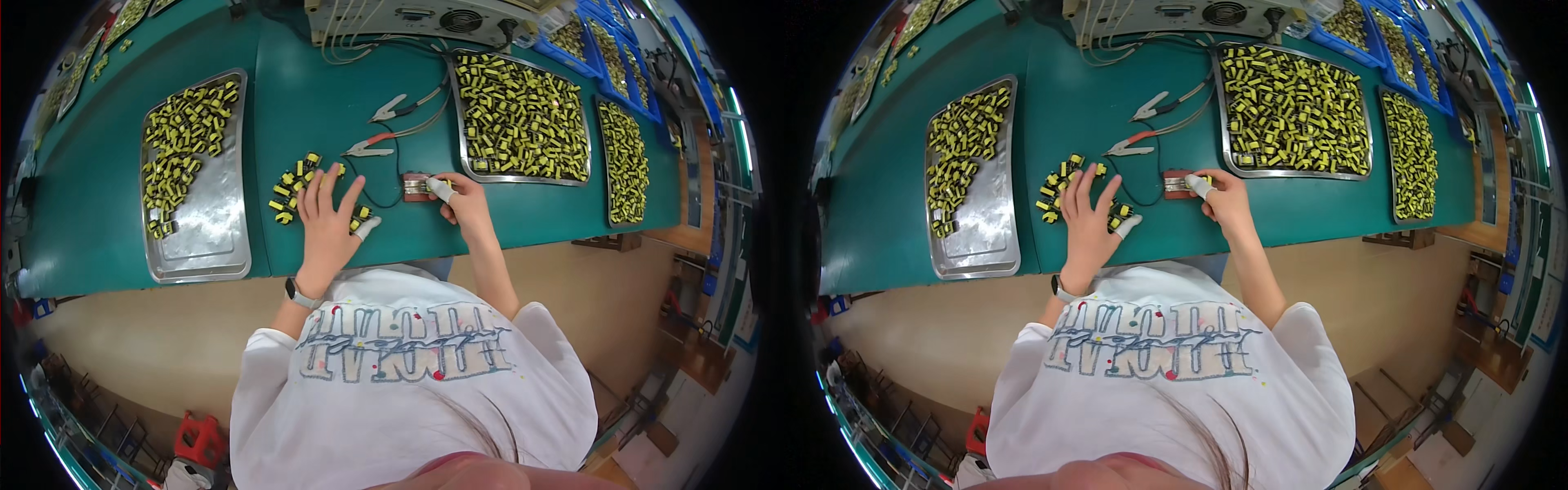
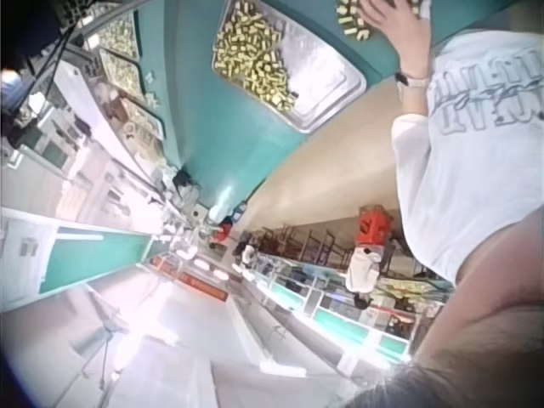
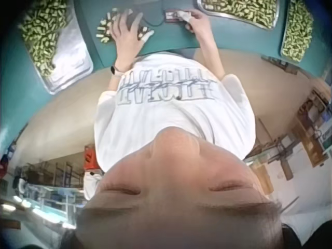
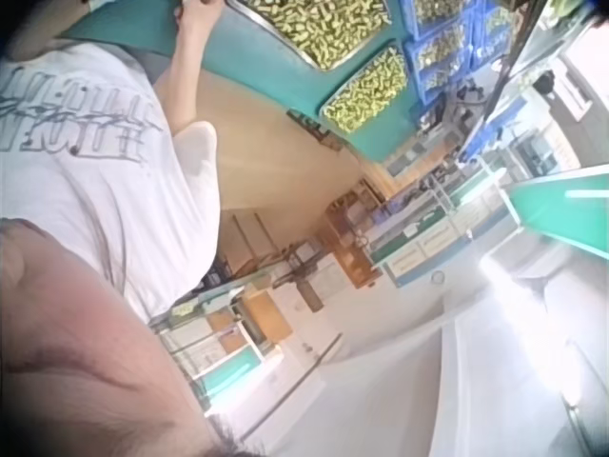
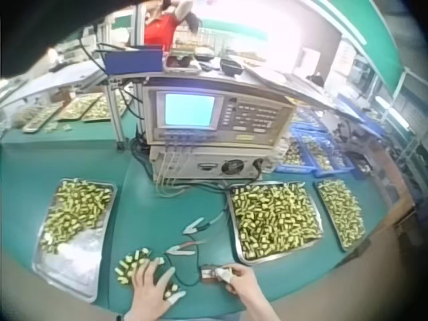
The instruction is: The person is seen picking small yellow electronic components from a tray and placing them into a small red assembly or testing unit at an electronics factory workstation.
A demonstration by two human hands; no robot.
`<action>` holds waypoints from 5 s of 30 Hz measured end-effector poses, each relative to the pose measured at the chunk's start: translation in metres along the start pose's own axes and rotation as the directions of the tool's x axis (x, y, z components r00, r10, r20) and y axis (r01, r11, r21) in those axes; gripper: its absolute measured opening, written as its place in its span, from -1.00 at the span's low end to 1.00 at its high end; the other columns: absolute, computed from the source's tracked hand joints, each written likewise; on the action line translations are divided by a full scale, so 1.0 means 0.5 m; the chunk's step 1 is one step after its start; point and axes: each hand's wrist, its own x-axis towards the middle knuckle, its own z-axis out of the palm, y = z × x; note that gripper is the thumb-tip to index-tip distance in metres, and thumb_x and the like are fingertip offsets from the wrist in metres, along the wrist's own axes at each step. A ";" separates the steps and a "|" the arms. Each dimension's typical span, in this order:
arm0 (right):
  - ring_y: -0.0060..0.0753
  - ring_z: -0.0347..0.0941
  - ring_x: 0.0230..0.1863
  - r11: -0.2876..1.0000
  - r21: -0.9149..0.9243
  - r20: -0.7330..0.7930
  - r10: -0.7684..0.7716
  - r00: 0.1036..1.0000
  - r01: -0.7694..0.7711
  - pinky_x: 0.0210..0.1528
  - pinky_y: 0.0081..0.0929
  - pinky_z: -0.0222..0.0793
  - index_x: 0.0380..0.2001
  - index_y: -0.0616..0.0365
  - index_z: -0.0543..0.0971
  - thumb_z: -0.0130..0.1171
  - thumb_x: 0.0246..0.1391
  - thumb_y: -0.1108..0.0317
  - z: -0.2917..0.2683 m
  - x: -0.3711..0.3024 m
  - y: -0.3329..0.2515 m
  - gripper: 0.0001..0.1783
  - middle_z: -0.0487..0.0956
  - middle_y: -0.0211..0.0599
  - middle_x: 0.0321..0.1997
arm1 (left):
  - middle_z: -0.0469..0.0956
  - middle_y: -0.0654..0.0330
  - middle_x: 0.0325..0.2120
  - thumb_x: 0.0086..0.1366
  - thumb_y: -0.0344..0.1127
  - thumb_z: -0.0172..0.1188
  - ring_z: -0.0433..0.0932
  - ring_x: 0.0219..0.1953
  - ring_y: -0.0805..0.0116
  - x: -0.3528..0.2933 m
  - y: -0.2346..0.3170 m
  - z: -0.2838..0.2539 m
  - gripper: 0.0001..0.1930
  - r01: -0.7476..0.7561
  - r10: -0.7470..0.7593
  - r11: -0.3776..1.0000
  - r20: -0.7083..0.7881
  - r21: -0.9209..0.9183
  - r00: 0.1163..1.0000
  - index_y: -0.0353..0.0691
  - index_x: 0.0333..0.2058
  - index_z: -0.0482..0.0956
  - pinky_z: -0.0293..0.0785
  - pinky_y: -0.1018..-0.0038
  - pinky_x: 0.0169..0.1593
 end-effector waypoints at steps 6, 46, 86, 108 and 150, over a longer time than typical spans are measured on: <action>-0.71 0.31 -0.62 1.000 -0.004 0.067 0.014 0.998 -0.013 -0.63 -0.65 0.07 -0.06 0.18 0.67 0.37 0.22 0.29 -0.016 0.006 0.011 -0.72 0.65 -0.41 -0.37 | 0.09 0.04 0.47 0.04 0.05 0.54 -0.02 0.51 -0.15 0.053 -0.013 -0.016 -0.12 -0.006 0.001 0.998 0.080 0.060 0.997 0.08 0.34 0.41 -0.12 -0.34 0.43; -0.11 0.45 -0.22 0.185 -0.648 0.485 -0.648 0.588 0.739 -0.17 -0.20 0.43 -0.27 0.14 0.55 0.32 -0.28 0.65 0.115 -0.073 0.067 -0.61 0.51 -0.31 -0.22 | 0.44 0.14 0.17 0.12 -0.27 0.38 0.35 0.22 0.01 -0.033 -0.040 -0.004 -0.41 -0.034 0.036 0.999 -0.026 0.041 0.999 -0.04 0.19 0.56 0.16 -0.02 0.36; -0.25 0.58 0.10 0.658 -0.358 0.042 -0.698 0.715 0.663 0.15 -0.40 0.49 -0.27 0.30 0.67 0.12 -0.04 0.82 0.010 -0.006 0.077 -0.70 0.66 -0.18 0.00 | 0.61 0.39 0.08 0.18 -0.35 0.35 0.42 0.27 0.24 -0.004 0.011 0.009 -0.55 -0.253 0.258 0.965 0.108 -0.062 0.960 -0.01 0.09 0.63 0.05 0.00 0.37; -0.47 0.55 0.05 0.923 0.096 0.329 -0.382 0.864 0.372 0.05 -0.50 0.47 0.07 0.18 0.53 0.34 0.17 0.51 0.064 -0.048 0.075 -0.60 0.63 -0.29 0.03 | 0.62 0.34 -0.07 0.07 -0.49 0.36 0.49 0.08 0.24 0.017 0.043 -0.001 -0.47 -0.176 0.190 0.925 0.010 -0.337 0.982 -0.02 0.08 0.62 0.14 0.00 0.34; -0.70 0.30 -0.57 0.896 -0.289 -0.026 -0.358 0.933 0.336 -0.54 -0.59 0.14 -0.17 0.28 0.65 0.17 0.16 0.55 0.010 0.007 0.047 -0.82 0.53 -0.45 -0.49 | 0.56 0.23 -0.14 -0.05 -0.48 0.36 0.45 0.04 0.13 0.014 -0.001 0.017 -0.56 0.024 -0.019 0.996 0.058 -0.082 0.998 -0.15 -0.09 0.64 0.24 0.13 0.21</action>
